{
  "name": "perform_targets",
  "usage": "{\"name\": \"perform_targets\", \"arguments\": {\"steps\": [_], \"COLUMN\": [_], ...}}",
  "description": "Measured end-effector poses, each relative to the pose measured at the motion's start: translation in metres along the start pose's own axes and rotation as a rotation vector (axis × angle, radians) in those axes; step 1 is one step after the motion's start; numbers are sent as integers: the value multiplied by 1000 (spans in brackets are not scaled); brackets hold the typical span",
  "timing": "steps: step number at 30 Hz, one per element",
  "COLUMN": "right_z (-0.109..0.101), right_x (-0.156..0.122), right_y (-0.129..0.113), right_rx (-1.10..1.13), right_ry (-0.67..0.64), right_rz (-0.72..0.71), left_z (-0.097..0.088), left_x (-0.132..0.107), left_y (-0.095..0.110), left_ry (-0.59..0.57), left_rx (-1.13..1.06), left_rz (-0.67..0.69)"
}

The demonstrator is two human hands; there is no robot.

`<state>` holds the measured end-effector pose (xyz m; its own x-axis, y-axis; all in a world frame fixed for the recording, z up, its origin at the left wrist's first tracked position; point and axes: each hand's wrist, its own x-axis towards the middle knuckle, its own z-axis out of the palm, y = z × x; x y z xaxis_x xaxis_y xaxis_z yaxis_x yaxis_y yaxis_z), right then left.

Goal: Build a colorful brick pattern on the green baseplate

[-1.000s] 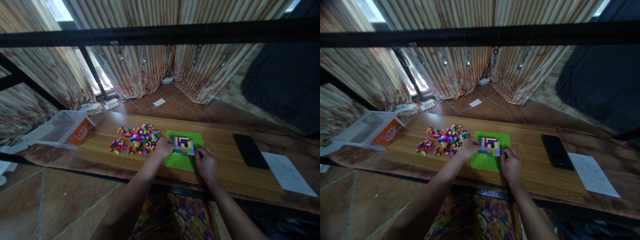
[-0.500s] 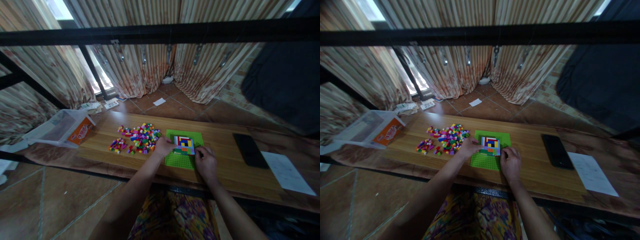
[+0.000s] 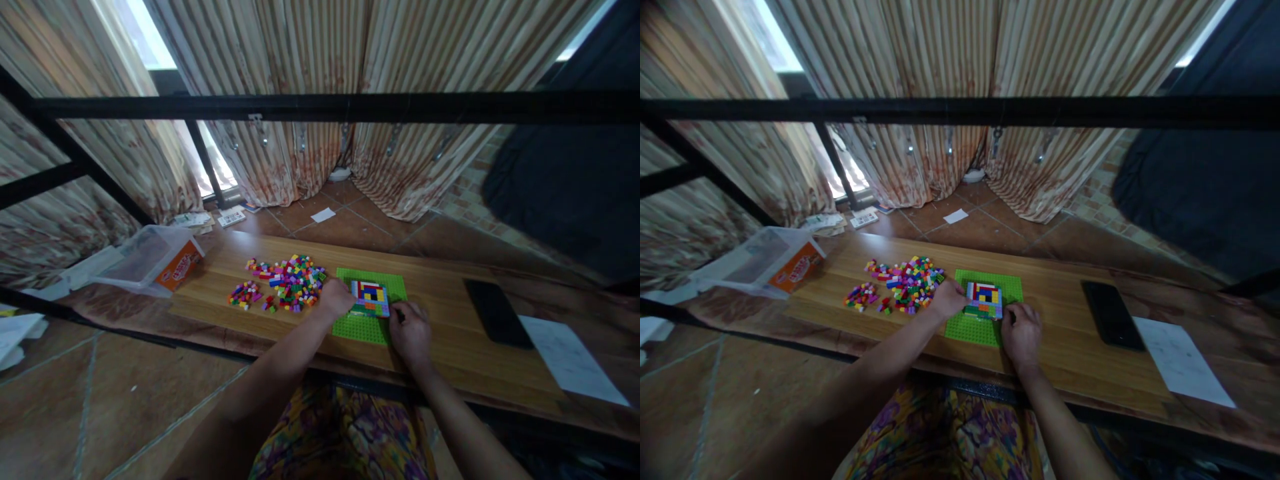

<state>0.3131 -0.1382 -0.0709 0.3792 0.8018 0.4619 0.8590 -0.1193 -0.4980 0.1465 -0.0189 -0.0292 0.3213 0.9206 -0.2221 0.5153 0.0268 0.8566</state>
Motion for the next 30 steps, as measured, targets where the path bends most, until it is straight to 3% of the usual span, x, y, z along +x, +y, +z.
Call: {"name": "perform_targets", "arguments": {"steps": [7,10,12,16,20,23,25,28,30], "right_z": [-1,-3,-4,-3,15,34,44,51,51], "right_x": [1,8,19,52,73,69,63,57,57], "right_y": [-2,5,10,2,-35,-62,-71,-71,-68], "right_rx": [73,102,109,78,39,19,-41,-217,-289], "right_ry": [2,-6,-14,-27,-99,-171,-225,-306,-330], "right_rz": [37,89,131,151,33,-44,-75,-112,-132], "left_z": [-23,-50,-76,-133,-171,-180,-181,-176,-171], "left_x": [-32,-55,-71,-98,-116,-118,-112,-97,-86], "left_y": [8,-10,-29,-66,-92,-107,-117,-128,-132], "left_ry": [110,130,157,426,685,777,842,887,875], "left_rx": [5,-52,-208,-271,-65,90,211,359,417], "left_rz": [58,110,147,27,-50,-97,-58,36,27]}}
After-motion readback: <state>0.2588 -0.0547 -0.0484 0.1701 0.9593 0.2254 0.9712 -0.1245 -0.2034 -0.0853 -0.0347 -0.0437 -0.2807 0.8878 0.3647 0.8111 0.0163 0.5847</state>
